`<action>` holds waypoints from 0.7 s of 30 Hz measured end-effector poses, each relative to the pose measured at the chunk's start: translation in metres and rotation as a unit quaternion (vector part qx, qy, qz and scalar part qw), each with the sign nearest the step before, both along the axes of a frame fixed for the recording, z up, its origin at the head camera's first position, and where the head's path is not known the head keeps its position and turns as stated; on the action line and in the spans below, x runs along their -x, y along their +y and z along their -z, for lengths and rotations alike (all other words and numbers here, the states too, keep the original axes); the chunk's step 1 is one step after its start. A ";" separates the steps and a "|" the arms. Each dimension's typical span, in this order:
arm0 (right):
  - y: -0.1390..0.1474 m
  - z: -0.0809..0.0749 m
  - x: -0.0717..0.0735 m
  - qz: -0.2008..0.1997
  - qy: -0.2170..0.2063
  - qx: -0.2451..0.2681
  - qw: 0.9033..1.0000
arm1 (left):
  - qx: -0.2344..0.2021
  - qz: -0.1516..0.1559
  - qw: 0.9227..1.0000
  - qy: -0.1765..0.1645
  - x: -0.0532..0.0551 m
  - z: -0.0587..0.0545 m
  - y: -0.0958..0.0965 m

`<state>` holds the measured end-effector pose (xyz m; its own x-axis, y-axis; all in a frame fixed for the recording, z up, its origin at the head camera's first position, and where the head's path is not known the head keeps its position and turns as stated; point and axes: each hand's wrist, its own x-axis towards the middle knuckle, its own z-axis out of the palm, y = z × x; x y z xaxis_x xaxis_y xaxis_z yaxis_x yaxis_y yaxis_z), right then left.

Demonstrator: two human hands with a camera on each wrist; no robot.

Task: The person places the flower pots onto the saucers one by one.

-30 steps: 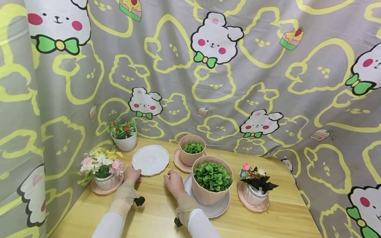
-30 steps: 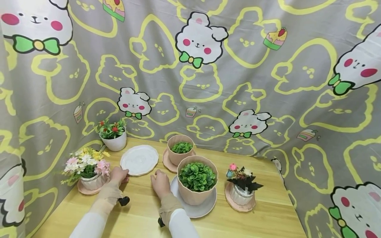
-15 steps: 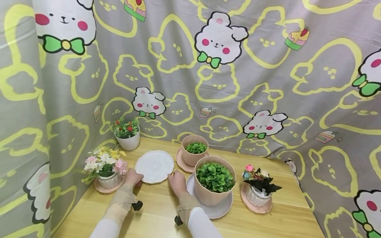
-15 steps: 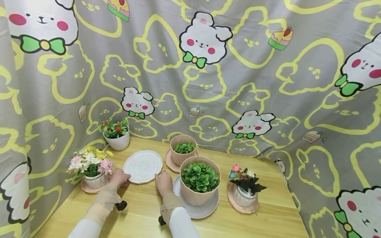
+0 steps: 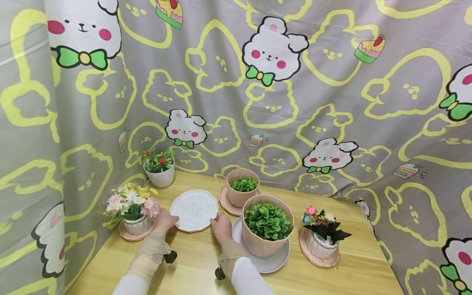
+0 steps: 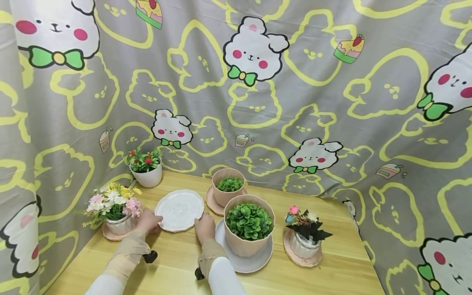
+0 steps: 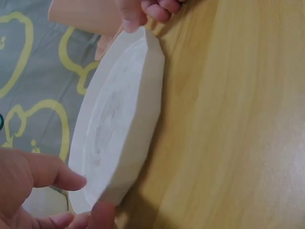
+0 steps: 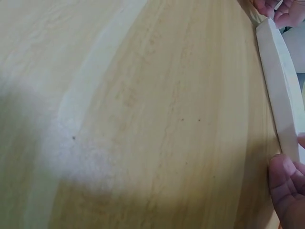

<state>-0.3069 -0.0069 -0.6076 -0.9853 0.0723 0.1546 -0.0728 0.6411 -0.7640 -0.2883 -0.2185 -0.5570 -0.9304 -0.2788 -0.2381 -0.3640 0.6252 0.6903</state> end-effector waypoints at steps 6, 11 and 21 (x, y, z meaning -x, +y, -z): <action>0.001 -0.002 0.001 0.006 -0.028 0.010 1.000 | -0.033 -0.011 0.999 0.041 0.004 -0.008 0.007; 0.002 -0.003 0.002 0.013 -0.039 -0.009 0.999 | -0.060 -0.025 0.996 0.068 0.015 -0.016 0.017; -0.001 -0.005 0.003 0.013 -0.039 -0.007 0.999 | -0.048 -0.055 0.985 0.159 0.045 -0.057 0.028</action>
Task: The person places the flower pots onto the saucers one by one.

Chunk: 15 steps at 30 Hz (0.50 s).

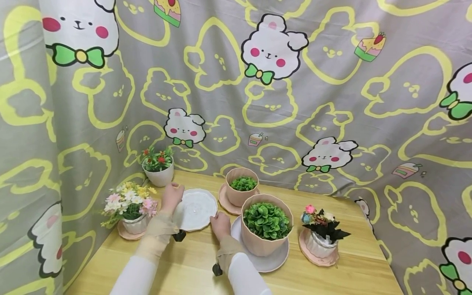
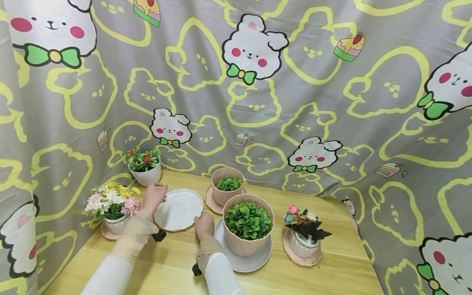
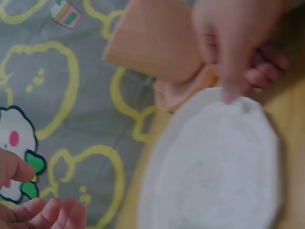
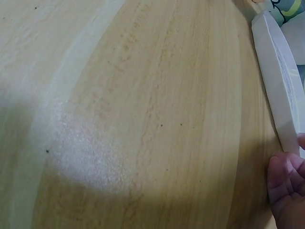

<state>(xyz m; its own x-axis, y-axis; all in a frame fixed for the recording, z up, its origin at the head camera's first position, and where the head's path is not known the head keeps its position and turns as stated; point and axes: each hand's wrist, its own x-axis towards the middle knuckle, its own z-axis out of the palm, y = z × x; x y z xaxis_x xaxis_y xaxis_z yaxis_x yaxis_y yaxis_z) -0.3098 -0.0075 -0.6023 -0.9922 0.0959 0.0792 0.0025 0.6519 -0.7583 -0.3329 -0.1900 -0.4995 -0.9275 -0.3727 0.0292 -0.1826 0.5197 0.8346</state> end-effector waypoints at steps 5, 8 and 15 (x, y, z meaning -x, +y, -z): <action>0.000 -0.003 -0.001 -0.006 -0.002 0.002 1.000 | -0.023 -0.009 0.999 0.048 0.014 -0.025 -0.004; 0.001 -0.003 -0.002 -0.008 -0.003 0.001 1.000 | -0.061 -0.024 0.996 0.065 0.023 -0.036 -0.009; 0.002 -0.002 -0.001 -0.010 -0.012 0.002 1.000 | -0.083 -0.126 0.985 0.086 0.041 -0.038 -0.026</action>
